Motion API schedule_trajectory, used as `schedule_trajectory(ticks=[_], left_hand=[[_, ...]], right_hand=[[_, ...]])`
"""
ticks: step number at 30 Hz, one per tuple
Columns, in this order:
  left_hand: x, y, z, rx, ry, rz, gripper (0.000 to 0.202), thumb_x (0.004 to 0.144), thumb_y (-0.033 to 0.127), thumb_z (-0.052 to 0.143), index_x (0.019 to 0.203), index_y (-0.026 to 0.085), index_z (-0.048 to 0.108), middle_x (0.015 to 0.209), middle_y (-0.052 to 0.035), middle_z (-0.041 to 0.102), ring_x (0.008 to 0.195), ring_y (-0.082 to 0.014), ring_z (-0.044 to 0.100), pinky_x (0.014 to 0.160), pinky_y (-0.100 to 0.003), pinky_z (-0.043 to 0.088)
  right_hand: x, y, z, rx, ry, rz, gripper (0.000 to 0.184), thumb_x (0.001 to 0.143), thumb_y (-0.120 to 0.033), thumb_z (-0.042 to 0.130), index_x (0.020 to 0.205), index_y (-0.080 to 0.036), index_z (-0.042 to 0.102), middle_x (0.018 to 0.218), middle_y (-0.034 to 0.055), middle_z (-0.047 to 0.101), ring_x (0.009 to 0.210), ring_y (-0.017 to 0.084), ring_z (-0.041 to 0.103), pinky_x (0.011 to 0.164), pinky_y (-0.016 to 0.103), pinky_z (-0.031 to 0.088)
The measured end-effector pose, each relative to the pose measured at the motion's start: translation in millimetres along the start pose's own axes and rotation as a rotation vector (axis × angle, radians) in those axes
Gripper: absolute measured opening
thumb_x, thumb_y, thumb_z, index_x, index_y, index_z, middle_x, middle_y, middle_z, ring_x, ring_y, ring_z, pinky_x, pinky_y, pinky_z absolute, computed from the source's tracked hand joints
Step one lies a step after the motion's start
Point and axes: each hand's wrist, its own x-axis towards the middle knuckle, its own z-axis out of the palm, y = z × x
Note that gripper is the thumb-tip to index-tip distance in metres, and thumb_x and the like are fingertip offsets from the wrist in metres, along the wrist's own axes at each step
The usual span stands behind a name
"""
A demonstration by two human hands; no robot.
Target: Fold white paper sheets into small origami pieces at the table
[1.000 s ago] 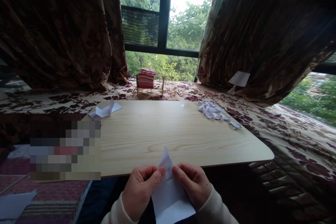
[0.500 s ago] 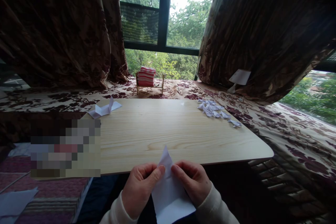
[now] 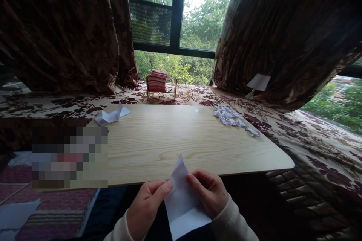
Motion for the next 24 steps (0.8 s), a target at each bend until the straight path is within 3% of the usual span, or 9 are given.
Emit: schedule_trajectory(ticks=[12, 18, 24], left_hand=[[0.8, 2.8, 1.6, 0.012, -0.003, -0.001, 0.037, 0.073, 0.043, 0.056, 0.083, 0.009, 0.068, 0.066, -0.0063, 0.064, 0.057, -0.0146, 0.051, 0.053, -0.024, 0.038], [-0.4, 2.7, 2.1, 0.056, 0.027, -0.001, 0.035, 0.073, 0.042, 0.055, 0.079, 0.010, 0.068, 0.062, -0.0041, 0.061, 0.062, -0.0161, 0.051, 0.057, -0.024, 0.039], [-1.9, 4.1, 3.9, 0.116, 0.041, 0.010, 0.037, 0.075, 0.043, 0.052, 0.079, 0.010, 0.068, 0.060, -0.0029, 0.058, 0.061, -0.0149, 0.048, 0.056, -0.024, 0.038]], right_hand=[[-1.4, 0.0, 1.1, 0.067, -0.006, 0.016, 0.033, 0.068, -0.045, 0.059, 0.062, -0.013, 0.061, 0.054, 0.0020, 0.055, 0.050, 0.010, 0.046, 0.045, 0.020, 0.036], [0.2, 1.3, 0.5, 0.169, 0.058, -0.012, 0.040, 0.069, -0.042, 0.060, 0.099, -0.016, 0.057, 0.060, 0.0000, 0.056, 0.047, 0.008, 0.044, 0.043, 0.020, 0.034], [1.3, -2.4, -1.4, 0.156, 0.076, -0.044, 0.032, 0.070, -0.042, 0.059, 0.086, -0.015, 0.062, 0.065, 0.0040, 0.061, 0.053, 0.011, 0.049, 0.048, 0.021, 0.039]])
